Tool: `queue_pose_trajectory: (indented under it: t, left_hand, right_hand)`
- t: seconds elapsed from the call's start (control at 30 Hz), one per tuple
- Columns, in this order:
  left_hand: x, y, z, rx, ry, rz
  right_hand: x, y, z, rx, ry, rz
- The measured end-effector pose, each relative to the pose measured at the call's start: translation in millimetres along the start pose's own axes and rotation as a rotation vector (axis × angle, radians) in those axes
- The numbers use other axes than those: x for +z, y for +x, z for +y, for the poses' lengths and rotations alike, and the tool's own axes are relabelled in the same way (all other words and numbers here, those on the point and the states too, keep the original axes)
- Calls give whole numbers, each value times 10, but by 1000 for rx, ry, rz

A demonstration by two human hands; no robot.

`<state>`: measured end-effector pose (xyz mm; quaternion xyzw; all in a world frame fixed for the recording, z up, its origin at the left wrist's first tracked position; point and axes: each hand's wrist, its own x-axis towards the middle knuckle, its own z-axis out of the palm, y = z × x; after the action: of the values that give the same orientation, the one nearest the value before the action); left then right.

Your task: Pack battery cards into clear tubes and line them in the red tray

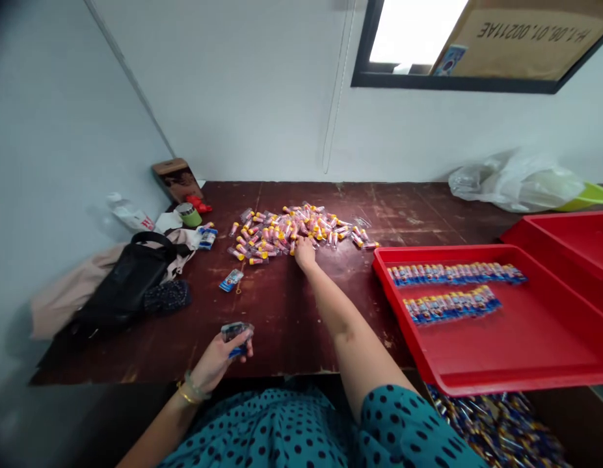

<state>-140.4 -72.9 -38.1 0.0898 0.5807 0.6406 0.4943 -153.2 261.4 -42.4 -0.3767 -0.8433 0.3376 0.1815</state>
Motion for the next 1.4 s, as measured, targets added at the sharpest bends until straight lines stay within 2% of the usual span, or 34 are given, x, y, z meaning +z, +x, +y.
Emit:
queue_pose_trajectory:
  t: [0.1, 0.17, 0.3, 0.4, 0.5, 0.57, 0.7, 0.77, 0.83, 0.97, 1.03, 1.17, 1.23, 1.4]
  left_hand:
    - [-98, 31, -15, -29, -87, 32]
    - [-115, 88, -39, -45, -132, 55]
    - [-15, 270, -84, -3, -142, 116]
    - [148, 390, -87, 42, -138, 113]
    - [293, 442, -62, 53, -137, 96]
    - [345, 443, -43, 21, -114, 32]
    - [386, 413, -45, -57, 7, -177]
    - [417, 402, -72, -54, 46, -224]
    - [461, 399, -105, -38, 44, -207]
    - [532, 420, -150, -33, 42, -145]
    - [547, 436, -157, -29, 87, -166]
    - [578, 463, -160, 10, 136, -199]
    - [608, 466, -163, 20, 135, -215]
    - [689, 431, -163, 28, 140, -250]
  right_hand:
    - [-10, -66, 42, 27, -14, -36]
    - [-35, -254, 75, 29, 0, -72]
    - [-42, -965, 10, -5, 108, -229]
    - [5, -1569, -122, -63, 346, -399]
    - [-4, -1896, -181, -39, 517, -319]
    - [-84, -1938, -157, -1, 505, -254]
    - [-309, -1903, -81, -32, 458, -354]
    - [-386, -1908, -58, -40, 477, -373]
    - [-437, -1917, -23, 41, 596, -333]
    - [-536, -1911, 151, 331, 967, -264]
    - [-604, -1917, 268, 317, 955, -254]
    - [-765, -1958, 406, 204, 726, -131]
    - [-846, -1982, 387, 222, 797, -105]
    - [-943, -2045, 154, 201, 1139, -209]
